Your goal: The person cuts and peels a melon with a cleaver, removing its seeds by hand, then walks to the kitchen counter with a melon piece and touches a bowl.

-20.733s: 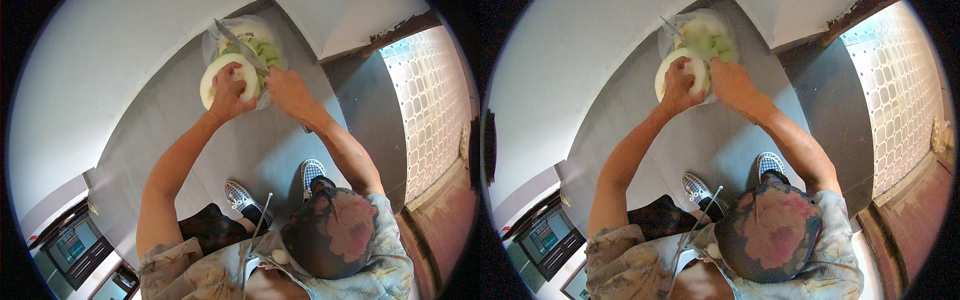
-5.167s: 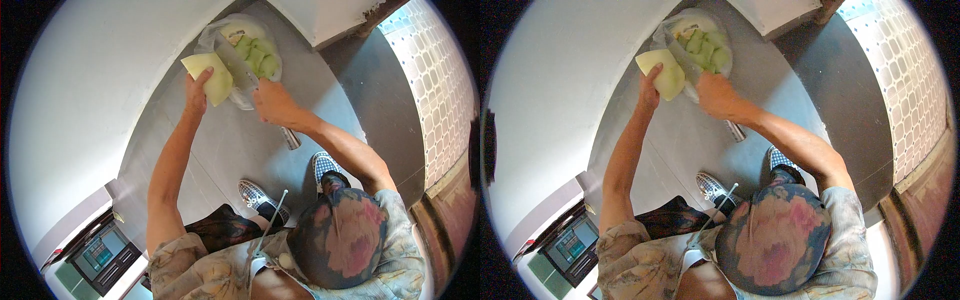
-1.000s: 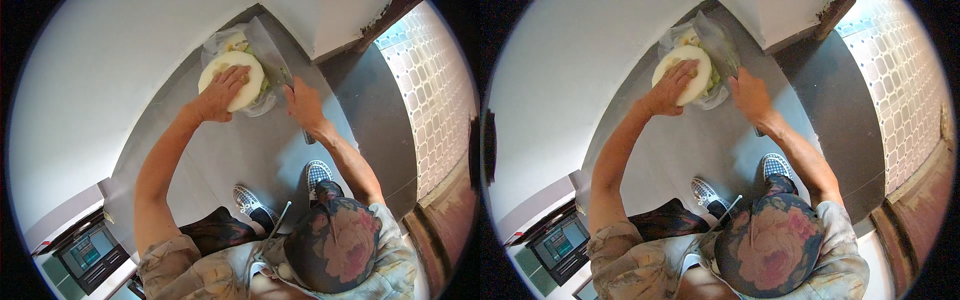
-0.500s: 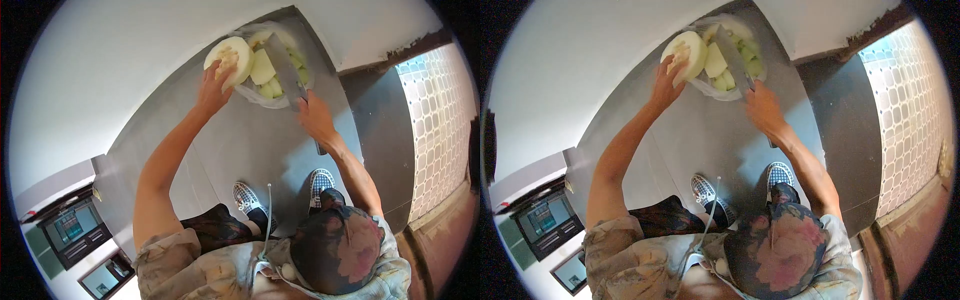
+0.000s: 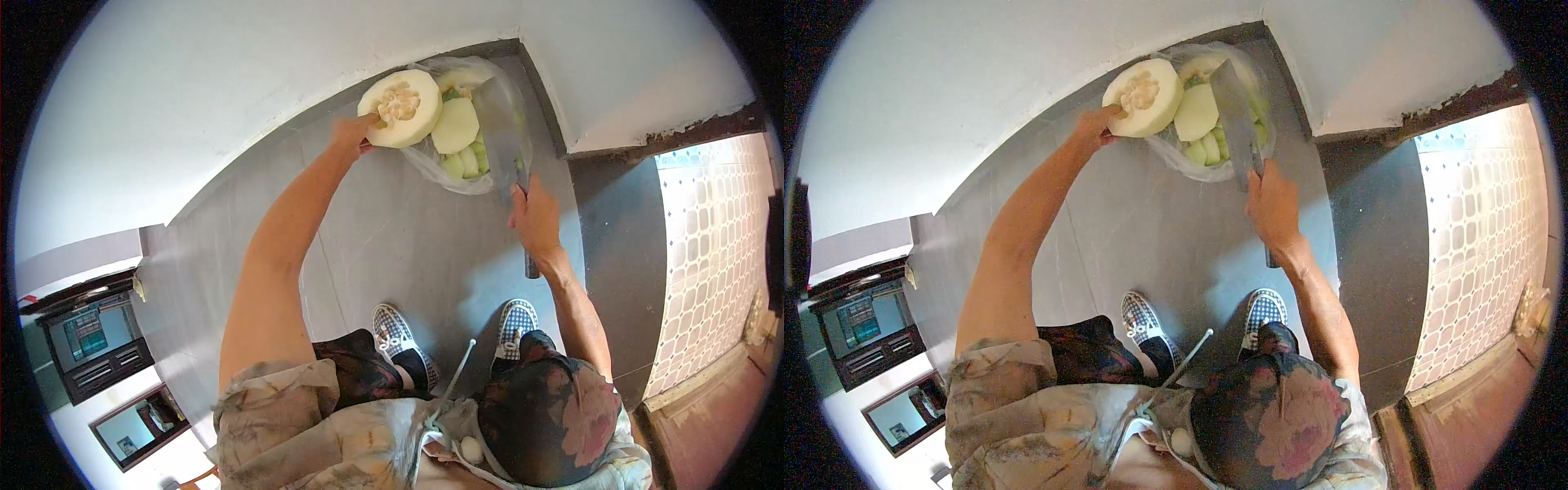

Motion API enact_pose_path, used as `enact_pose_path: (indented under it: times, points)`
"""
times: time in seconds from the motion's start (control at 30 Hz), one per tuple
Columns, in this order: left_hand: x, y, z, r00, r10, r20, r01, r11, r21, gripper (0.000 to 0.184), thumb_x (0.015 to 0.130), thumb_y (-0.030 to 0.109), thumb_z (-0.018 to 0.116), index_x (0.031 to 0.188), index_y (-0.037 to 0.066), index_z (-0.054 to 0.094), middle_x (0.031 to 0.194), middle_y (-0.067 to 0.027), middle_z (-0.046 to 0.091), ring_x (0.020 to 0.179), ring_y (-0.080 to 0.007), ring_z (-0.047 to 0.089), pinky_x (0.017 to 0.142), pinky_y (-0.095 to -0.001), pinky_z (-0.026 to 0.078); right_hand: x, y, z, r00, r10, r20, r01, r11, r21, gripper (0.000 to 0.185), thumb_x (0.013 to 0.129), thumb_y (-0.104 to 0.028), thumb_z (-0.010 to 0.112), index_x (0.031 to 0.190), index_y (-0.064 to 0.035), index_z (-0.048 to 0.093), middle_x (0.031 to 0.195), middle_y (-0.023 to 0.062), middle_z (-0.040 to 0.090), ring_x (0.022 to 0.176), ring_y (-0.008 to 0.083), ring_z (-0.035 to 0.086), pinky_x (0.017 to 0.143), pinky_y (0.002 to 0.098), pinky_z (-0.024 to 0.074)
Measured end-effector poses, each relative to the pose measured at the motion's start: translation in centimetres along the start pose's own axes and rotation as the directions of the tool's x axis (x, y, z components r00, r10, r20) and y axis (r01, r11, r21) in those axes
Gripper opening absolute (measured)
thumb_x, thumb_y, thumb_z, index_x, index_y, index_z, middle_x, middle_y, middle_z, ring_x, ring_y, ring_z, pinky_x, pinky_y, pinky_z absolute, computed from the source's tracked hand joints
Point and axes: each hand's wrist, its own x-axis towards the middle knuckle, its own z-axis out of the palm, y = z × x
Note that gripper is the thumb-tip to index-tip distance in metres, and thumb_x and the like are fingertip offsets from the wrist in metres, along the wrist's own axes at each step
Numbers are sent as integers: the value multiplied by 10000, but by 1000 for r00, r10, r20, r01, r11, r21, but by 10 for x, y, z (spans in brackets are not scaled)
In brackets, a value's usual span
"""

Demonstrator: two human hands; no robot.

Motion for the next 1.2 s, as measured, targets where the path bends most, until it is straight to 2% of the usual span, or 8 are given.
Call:
enact_pose_path:
  times: [0.17,0.37,0.47,0.57,0.67,0.87,0.97,1.2]
  points:
    - [6,-1,2,987,-27,158,29,1000,-10,362,768,150,718,1062,-15,585,946,-122,638,784,-236,648,602,-361,566,0,2,6,1000,17,16,-17,1000,-1,203,946,-186,497,976,15,499,573,183,577,528,340,622,498,442,465]
    - [6,-4,16,999,53,3,-53,998,-41,358,761,106,700,1087,7,591,930,-151,650,773,-254,668,513,-359,569,8,22,12,1000,-26,-5,25,981,-191,209,934,-186,501,995,15,502,673,252,598,667,453,605,576,518,457]
    - [4,16,3,985,172,4,-170,972,159,495,711,93,703,1176,20,550,910,-162,658,784,-264,674,501,-340,563,8,23,9,999,-44,-1,43,988,-150,221,923,-189,513,1005,16,507,742,274,606,740,482,590,624,547,449]
    - [-32,45,-10,877,481,-8,-426,785,449,636,679,139,683,1274,44,482,893,-195,662,833,-337,668,584,-393,565,10,29,11,1000,-5,24,8,991,-136,220,918,-183,516,1015,15,514,771,269,614,757,475,596,645,550,452]
    - [-62,72,-13,711,697,94,-472,374,798,691,689,208,647,1334,84,433,904,-215,662,878,-375,651,743,-449,535,10,34,18,997,-76,4,76,981,-180,217,912,-187,521,1004,10,517,772,269,617,749,469,602,642,548,461]
    - [-86,67,21,694,687,212,-391,112,914,627,679,235,603,1287,136,487,929,-163,676,922,-320,643,868,-423,479,7,22,25,996,-85,-5,82,973,-216,226,898,-185,533,1006,10,496,770,275,616,744,461,606,640,553,463]
    - [-97,70,30,734,603,314,-556,267,787,536,670,233,603,1191,121,547,933,-152,676,925,-327,639,855,-413,481,8,22,27,998,-1,59,9,991,-136,225,899,-176,523,1018,10,481,746,283,609,731,472,603,640,563,457]
    - [-121,75,41,749,513,419,-590,230,774,584,660,225,641,1230,134,553,954,-142,680,813,-293,673,691,-399,551,5,22,38,996,-88,10,89,992,-85,224,926,-158,488,1027,37,447,658,253,594,601,415,613,545,519,455]
